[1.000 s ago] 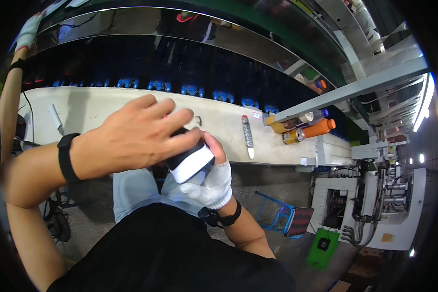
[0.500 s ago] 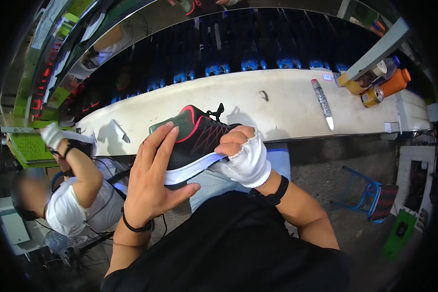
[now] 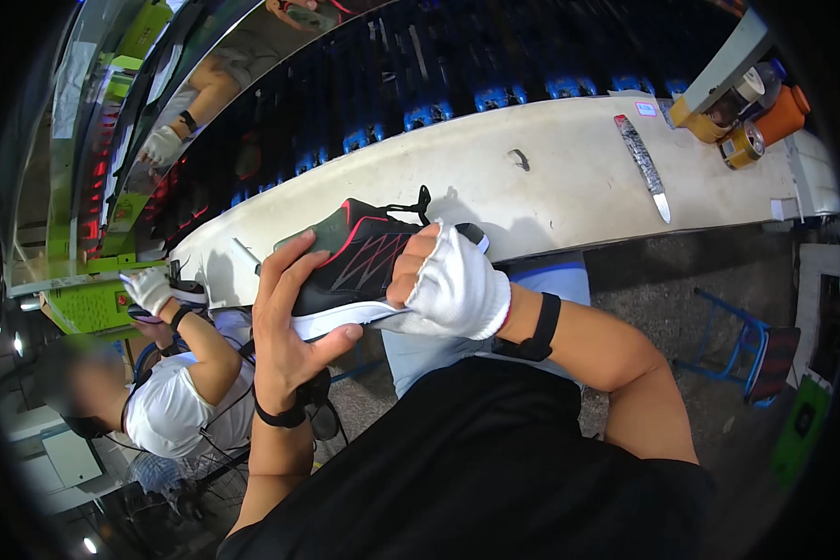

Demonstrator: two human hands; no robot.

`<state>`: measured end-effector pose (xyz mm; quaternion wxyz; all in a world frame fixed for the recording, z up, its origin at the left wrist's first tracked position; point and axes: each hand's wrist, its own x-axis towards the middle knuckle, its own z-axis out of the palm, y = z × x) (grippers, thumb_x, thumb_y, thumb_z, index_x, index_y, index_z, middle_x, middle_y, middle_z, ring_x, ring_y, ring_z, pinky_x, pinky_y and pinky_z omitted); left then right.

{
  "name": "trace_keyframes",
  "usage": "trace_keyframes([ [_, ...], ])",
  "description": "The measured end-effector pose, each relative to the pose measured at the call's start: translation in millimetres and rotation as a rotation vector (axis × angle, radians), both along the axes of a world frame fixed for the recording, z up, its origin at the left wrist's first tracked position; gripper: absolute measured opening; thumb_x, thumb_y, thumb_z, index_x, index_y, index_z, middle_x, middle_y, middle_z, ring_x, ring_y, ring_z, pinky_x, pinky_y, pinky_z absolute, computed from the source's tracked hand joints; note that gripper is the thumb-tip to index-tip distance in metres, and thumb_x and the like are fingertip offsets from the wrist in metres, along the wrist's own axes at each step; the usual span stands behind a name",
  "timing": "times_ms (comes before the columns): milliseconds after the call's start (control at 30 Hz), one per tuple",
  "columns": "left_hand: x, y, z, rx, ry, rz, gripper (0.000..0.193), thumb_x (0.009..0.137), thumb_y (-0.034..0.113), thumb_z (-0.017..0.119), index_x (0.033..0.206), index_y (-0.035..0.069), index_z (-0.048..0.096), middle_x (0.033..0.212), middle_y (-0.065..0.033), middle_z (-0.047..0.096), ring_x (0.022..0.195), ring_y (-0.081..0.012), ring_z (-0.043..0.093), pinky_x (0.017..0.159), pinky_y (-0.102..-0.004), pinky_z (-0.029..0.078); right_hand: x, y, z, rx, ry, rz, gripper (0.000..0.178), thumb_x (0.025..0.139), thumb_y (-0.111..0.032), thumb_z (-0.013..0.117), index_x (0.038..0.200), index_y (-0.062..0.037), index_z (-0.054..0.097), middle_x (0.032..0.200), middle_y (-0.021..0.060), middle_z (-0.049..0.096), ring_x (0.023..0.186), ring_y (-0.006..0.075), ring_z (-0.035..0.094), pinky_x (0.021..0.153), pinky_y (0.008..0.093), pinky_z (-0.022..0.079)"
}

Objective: The person is assembling athletic shoes by inserting insoles and inspecting the outer shell on a manufacturing line.

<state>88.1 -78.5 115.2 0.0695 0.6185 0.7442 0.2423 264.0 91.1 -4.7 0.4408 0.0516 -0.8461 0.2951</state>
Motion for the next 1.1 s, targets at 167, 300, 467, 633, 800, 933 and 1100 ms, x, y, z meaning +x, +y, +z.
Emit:
trace_keyframes([
  [167,12.4,-2.2,2.3,0.015,0.062,-0.01,0.074,0.067,0.034,0.095,0.132,0.005,0.074,0.145,-0.0171,0.067,0.126,-0.0393,0.068,0.11,-0.0494,0.053,10.2,0.4,9.6,-0.257,-0.12,-0.096,0.074,0.071,-0.052,0.1,0.123,-0.0097,0.069,0.109,0.0107,0.071,0.102,0.0354,0.067,0.098,0.0488,0.05],
  [300,30.9,-5.7,16.3,0.018,0.196,-0.064,0.07,0.065,0.031,0.096,0.128,0.006,0.076,0.139,-0.0112,0.069,0.12,-0.0378,0.069,0.11,-0.0529,0.052,14.4,10.5,15.3,-0.393,-0.389,-0.095,0.144,0.057,-0.071,0.1,0.165,0.001,0.04,0.147,0.0293,0.063,0.136,0.0494,0.061,0.123,0.0531,0.044],
  [467,40.5,-10.8,19.2,0.022,0.257,-0.079,0.071,0.068,0.035,0.097,0.127,0.003,0.077,0.139,-0.0133,0.069,0.118,-0.0366,0.07,0.109,-0.0553,0.052,15.7,21.9,25.1,-0.556,-0.648,0.107,0.13,0.065,-0.073,0.095,0.163,-0.0028,0.047,0.137,0.03,0.069,0.126,0.0469,0.067,0.108,0.0522,0.054],
  [633,50.5,-7.2,16.5,0.067,0.215,-0.119,0.089,0.067,0.034,0.1,0.142,0.001,0.067,0.144,-0.0198,0.066,0.128,-0.0415,0.067,0.111,-0.0555,0.053,24.3,12.7,-13.5,-1.127,-0.294,-0.053,0.046,0.109,-0.035,0.071,0.139,0.0001,0.067,0.116,0.0161,0.08,0.114,0.0262,0.075,0.104,0.0381,0.056],
  [800,48.2,-8.9,3.6,0.368,-0.296,-0.072,0.107,0.074,0.047,0.102,0.158,0.005,0.051,0.164,-0.026,0.046,0.142,-0.0481,0.059,0.106,-0.049,0.061,54.8,-8.2,10.5,-0.569,-0.185,-0.365,0.06,0.096,-0.037,0.084,0.138,-0.0002,0.064,0.136,0.0189,0.073,0.126,0.032,0.071,0.112,0.0414,0.053],
  [933,11.6,3.9,-31.2,0.528,-0.568,-0.183,0.078,0.09,0.038,0.091,0.15,0.001,0.056,0.156,-0.0227,0.051,0.142,-0.0426,0.06,0.101,-0.0458,0.065,84.0,-20.3,40.8,-0.49,0.213,-0.162,0.119,0.062,-0.065,0.104,0.152,-0.0063,0.053,0.132,0.0235,0.07,0.126,0.0384,0.069,0.115,0.0517,0.051],
  [1100,-36.1,48.1,-107.9,0.295,-0.28,0.154,0.053,0.091,0.014,0.084,0.138,-0.002,0.065,0.139,-0.025,0.068,0.134,-0.0408,0.065,0.114,-0.0475,0.054,112.8,-24.3,20.1,-1.007,0.206,-0.527,0.075,0.098,-0.033,0.086,0.156,-0.0062,0.045,0.143,0.0184,0.062,0.133,0.028,0.063,0.114,0.0454,0.054],
])
